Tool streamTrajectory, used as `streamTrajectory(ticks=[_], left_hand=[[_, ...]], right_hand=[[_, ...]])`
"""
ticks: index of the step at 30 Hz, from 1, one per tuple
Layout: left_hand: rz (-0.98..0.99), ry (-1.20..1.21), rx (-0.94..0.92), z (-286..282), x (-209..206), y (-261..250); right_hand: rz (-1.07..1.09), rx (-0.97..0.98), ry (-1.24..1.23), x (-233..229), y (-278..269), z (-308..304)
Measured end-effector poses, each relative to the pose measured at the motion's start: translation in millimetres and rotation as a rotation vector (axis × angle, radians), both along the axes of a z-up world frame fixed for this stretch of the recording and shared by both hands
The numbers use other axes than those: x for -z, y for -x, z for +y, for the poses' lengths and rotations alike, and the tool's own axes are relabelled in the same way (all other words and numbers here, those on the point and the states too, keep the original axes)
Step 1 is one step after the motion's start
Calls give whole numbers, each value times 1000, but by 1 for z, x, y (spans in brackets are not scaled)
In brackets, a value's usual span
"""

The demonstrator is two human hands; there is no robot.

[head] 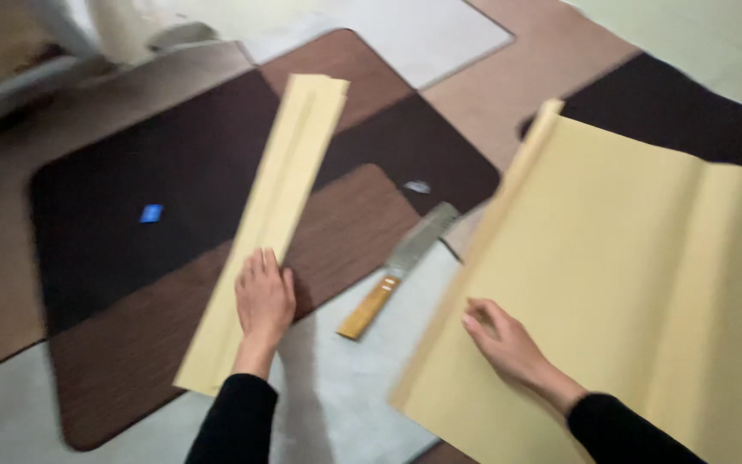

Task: Cutting strips of paper by folding and slicing with a knife

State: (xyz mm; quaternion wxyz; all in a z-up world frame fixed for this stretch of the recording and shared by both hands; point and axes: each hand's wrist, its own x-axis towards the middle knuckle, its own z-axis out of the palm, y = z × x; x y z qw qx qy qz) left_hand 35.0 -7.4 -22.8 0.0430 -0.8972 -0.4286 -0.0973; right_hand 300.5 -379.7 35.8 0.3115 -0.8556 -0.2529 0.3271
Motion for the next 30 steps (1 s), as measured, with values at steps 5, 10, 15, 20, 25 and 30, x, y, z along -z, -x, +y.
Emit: streamTrajectory(ticks=[5,10,15,20,25,30], left_hand=[[-551,356,568,-118,-15,-61],[-375,579,734,-235,-17,-84],[-279,456,642,-284,-17,-95],[-149,81,749,-322,-29,-105],[-54,52,789,-335,-29,-115],[-25,61,853,-320,-44,-117]], right_hand=[[-373,-158,40,-4,2,-49],[-470,-208,435,11,-16,-92],[-470,-230,462,10,-23,-90],[-330,-133,384,-14,-19,-77],[-181,113,340,-28,-13,-53],[-40,216,345,6,-22,-45]])
